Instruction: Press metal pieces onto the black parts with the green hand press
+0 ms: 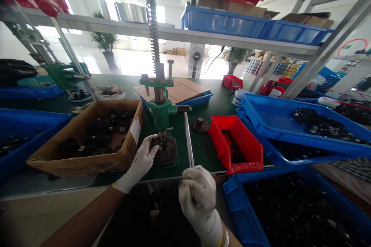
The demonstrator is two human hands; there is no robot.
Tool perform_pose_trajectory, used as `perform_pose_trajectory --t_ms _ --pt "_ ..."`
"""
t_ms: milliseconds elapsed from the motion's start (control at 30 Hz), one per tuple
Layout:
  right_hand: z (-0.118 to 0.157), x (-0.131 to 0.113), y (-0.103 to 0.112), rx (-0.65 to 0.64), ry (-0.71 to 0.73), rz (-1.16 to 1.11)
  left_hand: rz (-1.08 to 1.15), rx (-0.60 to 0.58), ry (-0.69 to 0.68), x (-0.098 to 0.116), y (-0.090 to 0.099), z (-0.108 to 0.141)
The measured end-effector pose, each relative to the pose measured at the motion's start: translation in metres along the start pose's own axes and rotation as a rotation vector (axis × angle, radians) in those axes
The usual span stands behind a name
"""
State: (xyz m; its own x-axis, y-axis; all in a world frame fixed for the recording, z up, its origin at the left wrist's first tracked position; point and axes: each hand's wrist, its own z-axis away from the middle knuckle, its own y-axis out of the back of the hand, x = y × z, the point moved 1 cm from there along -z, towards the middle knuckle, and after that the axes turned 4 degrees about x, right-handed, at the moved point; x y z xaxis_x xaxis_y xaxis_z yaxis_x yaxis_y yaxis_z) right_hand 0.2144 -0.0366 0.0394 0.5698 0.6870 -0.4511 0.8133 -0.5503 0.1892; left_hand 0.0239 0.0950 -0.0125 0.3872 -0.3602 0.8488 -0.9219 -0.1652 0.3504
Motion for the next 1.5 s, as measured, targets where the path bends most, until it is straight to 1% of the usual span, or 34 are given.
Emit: perform_pose_trajectory --t_ms 33,200,267,300,367,433,467,500,533,600,633,667,700,733,767,800,833,867,900,933,967,1000,1067,1133,1200,1233,1267,1300,1367,1400,1467,1500 --pt "0.002 0.002 -0.001 -0.006 -0.014 -0.001 0.001 0.002 -0.002 0.000 0.000 0.000" --pt "0.010 0.009 -0.003 0.018 0.047 0.041 0.039 0.032 0.000 -0.001 -0.001 0.000" --pt "0.004 0.001 0.003 0.007 0.036 0.028 0.066 0.038 0.022 0.000 -0.001 0.001" --pt "-0.003 -0.006 0.007 0.012 0.038 0.014 0.088 0.040 0.037 0.001 -0.001 0.001" --pt "-0.031 -0.023 0.015 0.091 0.014 -0.033 0.156 0.049 0.077 0.005 -0.001 0.002" --pt "-0.075 -0.036 0.018 0.202 -0.066 -0.122 0.239 0.071 0.117 0.010 -0.002 0.004" --pt "-0.102 -0.038 0.016 0.231 -0.116 -0.174 0.284 0.084 0.136 0.012 -0.003 0.004" --pt "-0.131 -0.038 0.013 0.225 -0.158 -0.225 0.330 0.099 0.157 0.015 -0.004 0.005" --pt "-0.159 -0.035 0.007 0.184 -0.191 -0.264 0.376 0.114 0.178 0.017 -0.005 0.005" --pt "-0.205 -0.020 -0.007 0.059 -0.258 -0.320 0.458 0.139 0.223 0.020 -0.005 0.005" --pt "-0.219 -0.011 -0.015 0.006 -0.291 -0.330 0.492 0.151 0.249 0.021 -0.005 0.005" --pt "-0.223 -0.002 -0.024 -0.016 -0.311 -0.328 0.524 0.161 0.275 0.023 -0.003 0.006" --pt "-0.219 0.007 -0.032 0.004 -0.321 -0.305 0.560 0.173 0.301 0.024 -0.001 0.007" --pt "-0.205 0.015 -0.040 0.069 -0.325 -0.258 0.605 0.187 0.332 0.025 0.002 0.009" --pt "-0.183 0.021 -0.047 0.161 -0.323 -0.200 0.657 0.202 0.368 0.027 0.005 0.013" --pt "-0.155 0.025 -0.054 0.259 -0.336 -0.133 0.712 0.215 0.408 0.029 0.008 0.017" --pt "-0.124 0.029 -0.061 0.304 -0.384 -0.083 0.765 0.221 0.450 0.031 0.010 0.022" --pt "-0.092 0.030 -0.068 0.249 -0.441 -0.079 0.813 0.217 0.490 0.034 0.012 0.028" --pt "-0.063 0.031 -0.075 0.080 -0.504 -0.114 0.850 0.206 0.521 0.037 0.014 0.036" --pt "-0.038 0.030 -0.080 -0.061 -0.551 -0.159 0.874 0.188 0.541 0.040 0.015 0.043" --pt "-0.018 0.027 -0.083 -0.161 -0.571 -0.192 0.879 0.170 0.547 0.043 0.017 0.052" --pt "-0.004 0.024 -0.085 -0.228 -0.564 -0.213 0.860 0.145 0.539 0.045 0.020 0.060" --pt "0.009 0.016 -0.081 -0.252 -0.465 -0.206 0.738 0.063 0.490 0.046 0.028 0.078" --pt "0.011 0.007 -0.075 -0.284 -0.276 -0.163 0.513 -0.002 0.377 0.041 0.041 0.094" --pt "0.012 -0.001 -0.068 -0.361 -0.071 -0.105 0.294 -0.015 0.214 0.033 0.055 0.109" --pt "0.014 -0.004 -0.066 -0.389 0.014 -0.079 0.221 -0.010 0.143 0.029 0.062 0.116" --pt "0.018 -0.006 -0.065 -0.399 0.072 -0.062 0.178 -0.014 0.092 0.025 0.067 0.122" --pt "0.022 -0.008 -0.064 -0.398 0.101 -0.058 0.162 -0.028 0.066 0.023 0.072 0.126" --pt "0.030 -0.010 -0.064 -0.400 0.114 -0.082 0.158 -0.055 0.061 0.023 0.077 0.132" --pt "0.033 -0.010 -0.064 -0.419 0.124 -0.104 0.173 -0.071 0.081 0.024 0.080 0.134" --pt "0.040 -0.011 -0.067 -0.471 0.138 -0.134 0.222 -0.105 0.145 0.031 0.083 0.136" --pt "0.042 -0.012 -0.070 -0.478 0.132 -0.138 0.246 -0.123 0.185 0.035 0.085 0.137"
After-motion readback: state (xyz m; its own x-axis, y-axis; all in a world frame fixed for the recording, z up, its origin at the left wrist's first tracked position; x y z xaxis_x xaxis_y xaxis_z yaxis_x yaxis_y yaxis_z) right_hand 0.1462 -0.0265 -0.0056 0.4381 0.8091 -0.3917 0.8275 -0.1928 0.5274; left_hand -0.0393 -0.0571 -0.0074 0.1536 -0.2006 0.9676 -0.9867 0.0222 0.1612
